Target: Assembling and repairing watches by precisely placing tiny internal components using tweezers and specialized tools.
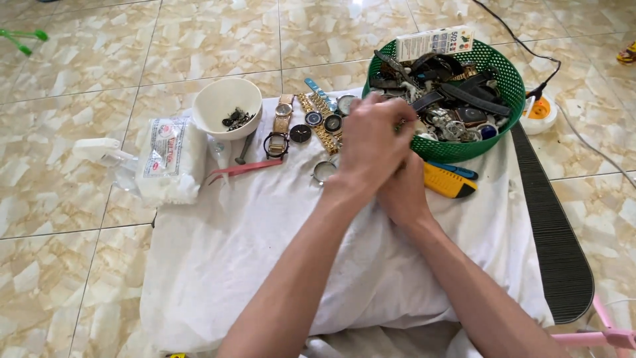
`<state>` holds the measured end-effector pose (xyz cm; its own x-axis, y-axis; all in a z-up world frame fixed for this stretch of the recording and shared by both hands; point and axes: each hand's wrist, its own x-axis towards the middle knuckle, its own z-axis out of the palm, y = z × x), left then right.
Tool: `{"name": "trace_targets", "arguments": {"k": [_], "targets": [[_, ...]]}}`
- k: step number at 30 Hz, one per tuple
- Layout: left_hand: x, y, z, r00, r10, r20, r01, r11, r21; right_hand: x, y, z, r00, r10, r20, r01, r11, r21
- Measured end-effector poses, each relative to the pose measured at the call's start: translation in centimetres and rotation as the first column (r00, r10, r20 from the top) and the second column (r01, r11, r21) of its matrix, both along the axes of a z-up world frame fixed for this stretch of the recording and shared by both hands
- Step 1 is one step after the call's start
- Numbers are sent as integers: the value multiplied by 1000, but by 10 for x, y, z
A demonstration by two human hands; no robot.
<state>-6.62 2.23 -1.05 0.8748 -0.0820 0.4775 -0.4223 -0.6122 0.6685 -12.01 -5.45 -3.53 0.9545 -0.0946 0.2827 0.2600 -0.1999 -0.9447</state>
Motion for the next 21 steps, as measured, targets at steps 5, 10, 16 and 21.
{"name": "trace_targets", "arguments": {"k": [5,10,16,21], "targets": [[-30,47,17,993,105,56,-88,965,-247,-4,8,3,999,47,9,-48,996,74],[-68,84,23,940,340,-12,-316,859,-404,-3,8,0,995,82,63,-91,982,168],[-87,122,-6,817,202,-540,-566,99,-818,-16,40,32,998,42,55,-50,987,150],[-101,149,4,939,-104,-327,-322,-600,-733,-13,94,41,948,289,129,-306,941,143]]}}
